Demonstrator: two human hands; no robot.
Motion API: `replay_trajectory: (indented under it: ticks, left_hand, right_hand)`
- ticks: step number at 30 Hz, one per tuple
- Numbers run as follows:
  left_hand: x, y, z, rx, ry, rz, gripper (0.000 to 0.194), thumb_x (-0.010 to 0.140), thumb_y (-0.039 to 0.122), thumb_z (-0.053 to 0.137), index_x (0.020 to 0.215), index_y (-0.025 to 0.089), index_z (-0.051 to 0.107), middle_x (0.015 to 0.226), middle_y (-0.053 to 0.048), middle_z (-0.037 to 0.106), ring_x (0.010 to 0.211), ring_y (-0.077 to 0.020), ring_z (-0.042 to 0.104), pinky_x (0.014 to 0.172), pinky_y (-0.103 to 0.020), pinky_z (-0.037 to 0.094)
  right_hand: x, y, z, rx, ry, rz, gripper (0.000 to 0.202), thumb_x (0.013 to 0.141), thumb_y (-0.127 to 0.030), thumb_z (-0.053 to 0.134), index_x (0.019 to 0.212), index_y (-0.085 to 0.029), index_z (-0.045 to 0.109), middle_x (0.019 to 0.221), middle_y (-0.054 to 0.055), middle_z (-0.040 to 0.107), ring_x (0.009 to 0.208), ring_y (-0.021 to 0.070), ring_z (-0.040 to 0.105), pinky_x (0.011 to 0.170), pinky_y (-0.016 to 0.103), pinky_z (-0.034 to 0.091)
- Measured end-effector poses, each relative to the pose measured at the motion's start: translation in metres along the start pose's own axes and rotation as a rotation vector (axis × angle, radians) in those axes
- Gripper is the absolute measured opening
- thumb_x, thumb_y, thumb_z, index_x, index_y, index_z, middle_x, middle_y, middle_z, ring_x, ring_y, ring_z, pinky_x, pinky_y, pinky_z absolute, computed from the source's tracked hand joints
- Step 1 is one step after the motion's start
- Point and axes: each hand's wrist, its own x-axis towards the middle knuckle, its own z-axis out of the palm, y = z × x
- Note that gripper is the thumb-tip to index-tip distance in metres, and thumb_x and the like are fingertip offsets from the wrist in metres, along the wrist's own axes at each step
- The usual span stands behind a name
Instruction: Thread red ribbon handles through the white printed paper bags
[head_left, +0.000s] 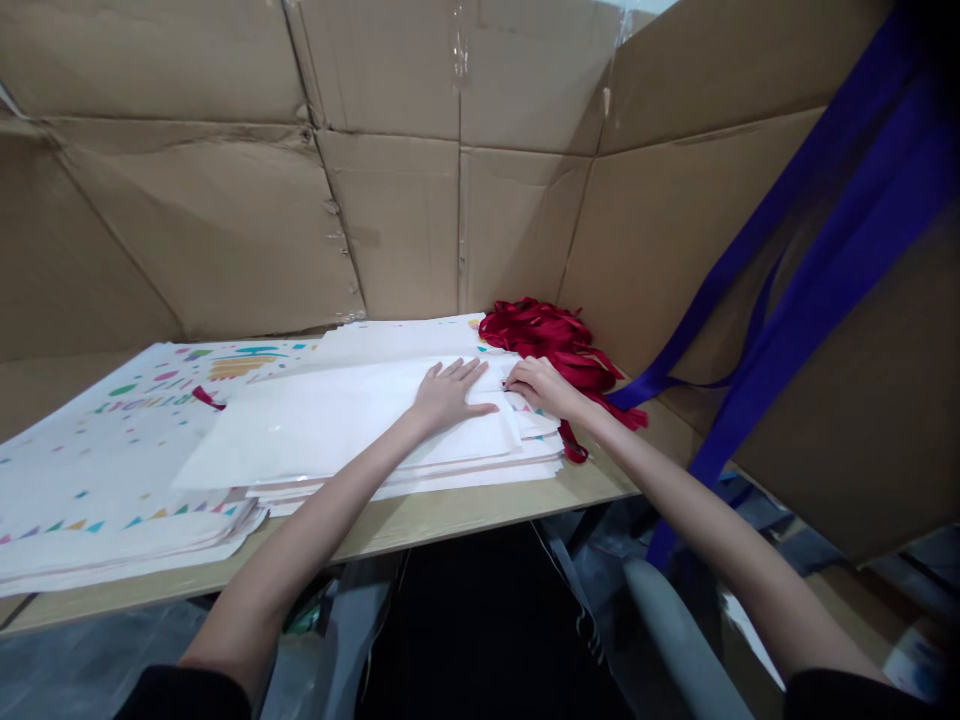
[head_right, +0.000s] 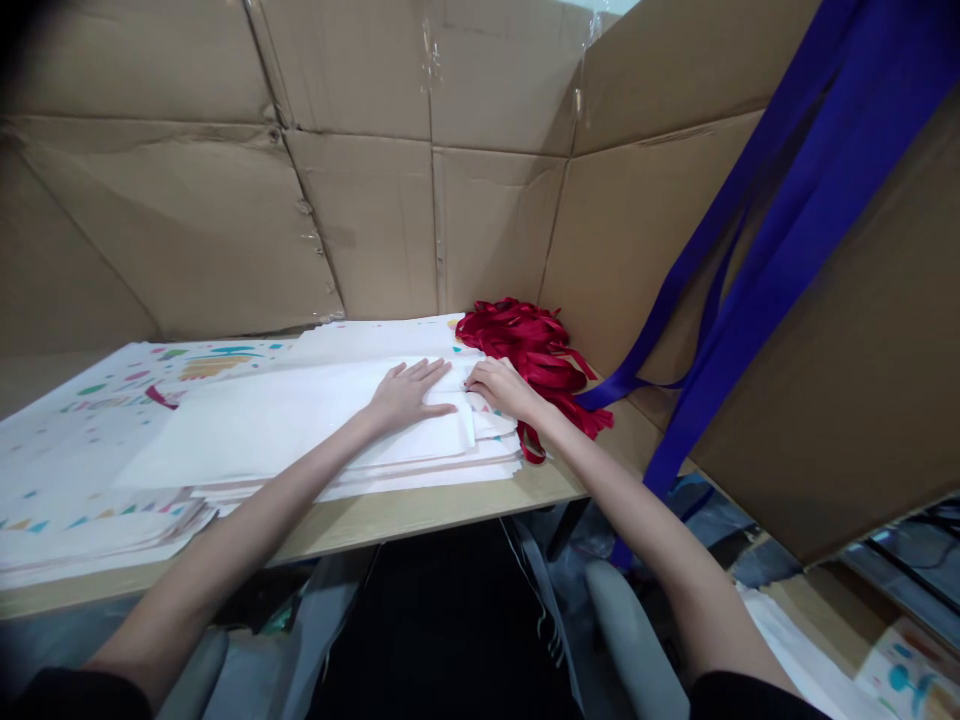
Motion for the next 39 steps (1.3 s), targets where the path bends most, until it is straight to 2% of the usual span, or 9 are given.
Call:
replay_trajectory:
  ticks: [4,11,17,22,29,33,39]
  left_hand:
    - [0.003,0.003,-0.004,-0.010,-0.012,-0.009,0.078,0.083,0.073,0.039,0.148,0.032,0.028,0.154,-0.002,0.029,0.140,-0.0287,0.027,0.113,-0.049,0.018]
    - [0.007,0.007,-0.008,-0.004,-0.075,-0.047,0.079,0.082,0.068,0.048,0.149,0.031,0.027,0.156,-0.002,0.021,0.142,-0.0309,0.022,0.111,-0.054,0.020]
    - [0.009,0.006,-0.007,-0.001,-0.064,-0.057,0.077,0.081,0.069,0.049,0.148,0.036,0.028,0.155,-0.001,0.026,0.140,-0.0333,0.026,0.110,-0.055,0.022]
    - [0.013,0.007,-0.007,-0.006,-0.080,-0.080,0.085,0.075,0.072,0.054,0.148,0.036,0.028,0.155,0.000,0.024,0.140,-0.0398,0.020,0.109,-0.058,0.021]
    - [0.010,0.008,-0.004,0.003,-0.059,-0.090,0.086,0.075,0.071,0.056,0.148,0.037,0.027,0.156,0.000,0.023,0.141,-0.0390,0.019,0.110,-0.059,0.017]
    - [0.010,0.008,-0.003,0.002,-0.049,-0.100,0.092,0.070,0.075,0.056,0.149,0.037,0.026,0.156,0.000,0.023,0.141,-0.0395,0.018,0.110,-0.062,0.013]
    - [0.010,0.008,-0.002,0.019,-0.065,-0.112,0.095,0.069,0.076,0.056,0.149,0.036,0.025,0.156,0.000,0.022,0.141,-0.0385,0.019,0.111,-0.061,0.014]
  right_hand:
    - [-0.005,-0.004,0.005,-0.064,0.056,0.015,0.017,0.091,-0.023,0.053,0.093,-0.018,0.069,0.095,0.006,0.069,0.091,0.0184,0.055,0.081,0.033,0.033]
    - [0.005,-0.013,0.009,-0.191,0.105,0.181,0.017,0.088,-0.027,0.059,0.084,-0.018,0.072,0.088,0.007,0.071,0.088,0.0219,0.051,0.078,0.036,0.030]
    - [0.001,-0.019,0.011,-0.339,0.114,0.104,0.025,0.093,-0.029,0.050,0.085,-0.015,0.069,0.087,0.010,0.067,0.084,0.0218,0.051,0.076,0.035,0.029]
    - [0.000,-0.029,0.020,-0.457,0.128,0.128,0.029,0.095,-0.025,0.043,0.084,-0.012,0.067,0.082,0.013,0.063,0.081,0.0234,0.050,0.075,0.036,0.029]
    - [0.002,-0.035,0.022,-0.511,0.177,0.139,0.034,0.095,-0.022,0.039,0.082,-0.011,0.068,0.080,0.016,0.064,0.088,0.0276,0.047,0.077,0.041,0.028]
    - [0.001,-0.035,0.021,-0.513,0.182,0.138,0.033,0.094,-0.022,0.040,0.083,-0.011,0.069,0.080,0.016,0.063,0.088,0.0278,0.046,0.076,0.041,0.028]
    - [-0.002,-0.031,0.021,-0.570,0.202,0.137,0.032,0.094,-0.022,0.042,0.080,-0.011,0.068,0.080,0.015,0.064,0.087,0.0267,0.044,0.073,0.039,0.025]
